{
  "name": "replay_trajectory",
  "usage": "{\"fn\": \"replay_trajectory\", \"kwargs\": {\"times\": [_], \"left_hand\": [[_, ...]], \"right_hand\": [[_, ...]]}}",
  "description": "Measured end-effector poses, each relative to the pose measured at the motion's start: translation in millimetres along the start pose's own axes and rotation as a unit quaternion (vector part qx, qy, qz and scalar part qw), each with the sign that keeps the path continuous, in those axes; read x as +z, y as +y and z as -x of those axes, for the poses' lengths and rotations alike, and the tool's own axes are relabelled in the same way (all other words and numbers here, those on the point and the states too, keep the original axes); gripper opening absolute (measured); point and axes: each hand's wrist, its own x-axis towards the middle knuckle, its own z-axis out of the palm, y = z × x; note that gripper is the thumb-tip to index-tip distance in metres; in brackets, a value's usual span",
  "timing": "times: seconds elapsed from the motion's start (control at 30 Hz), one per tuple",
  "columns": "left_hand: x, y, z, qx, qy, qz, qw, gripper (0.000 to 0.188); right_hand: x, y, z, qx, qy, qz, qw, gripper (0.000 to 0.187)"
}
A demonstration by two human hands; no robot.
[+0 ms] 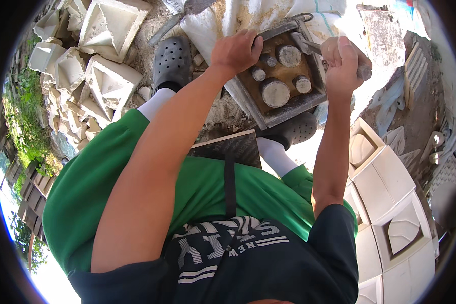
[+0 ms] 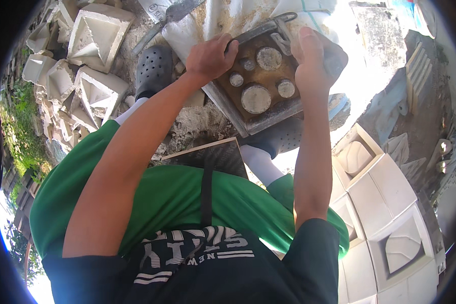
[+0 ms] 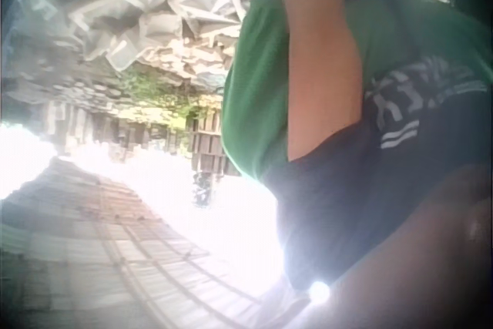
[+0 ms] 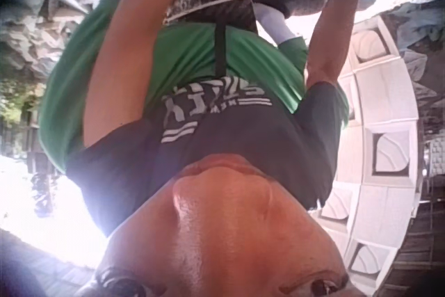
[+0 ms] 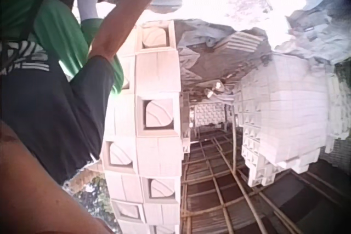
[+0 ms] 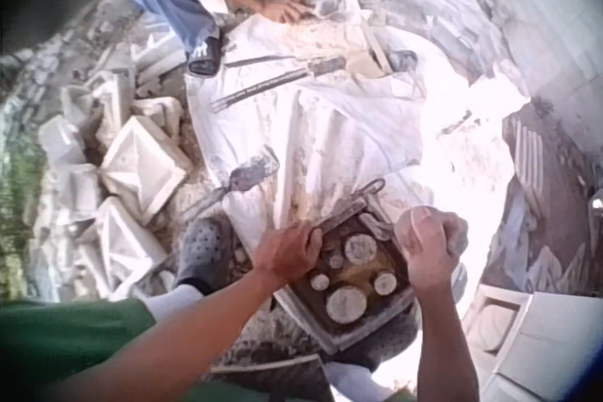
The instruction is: The person packs and smooths mortar around cylindrical inserts inside a metal mold using a small trowel.
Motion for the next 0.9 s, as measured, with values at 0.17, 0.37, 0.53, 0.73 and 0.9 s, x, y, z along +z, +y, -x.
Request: {"fn": "replay_trajectory", "kwargs": {"times": [0.17,0.37,0.53,0.73,0.9], "left_hand": [[-2,4,-2,0.0,-0.021,0.005,1.0,0.032],[-1,-2,0,0.017,0.006,0.014,1.0,0.031],[-2,1,0,0.004,0.024,0.012,1.0,0.031],[1,-5,5,0.004,0.018,0.012,1.0,0.03],[1,-3,1,0.012,-0.001,0.006,1.0,0.029]], "right_hand": [[-13,15,-14,0.038,-0.063,0.07,0.995,0.042],[-3,16,1,-0.045,0.032,0.04,0.998,0.043],[-10,7,6,-0.072,-0.022,-0.118,0.99,0.043],[-4,7,-8,-0.032,-0.018,-0.056,0.998,0.043],[0,5,-8,0.01,-0.04,0.078,0.996,0.04]]}}
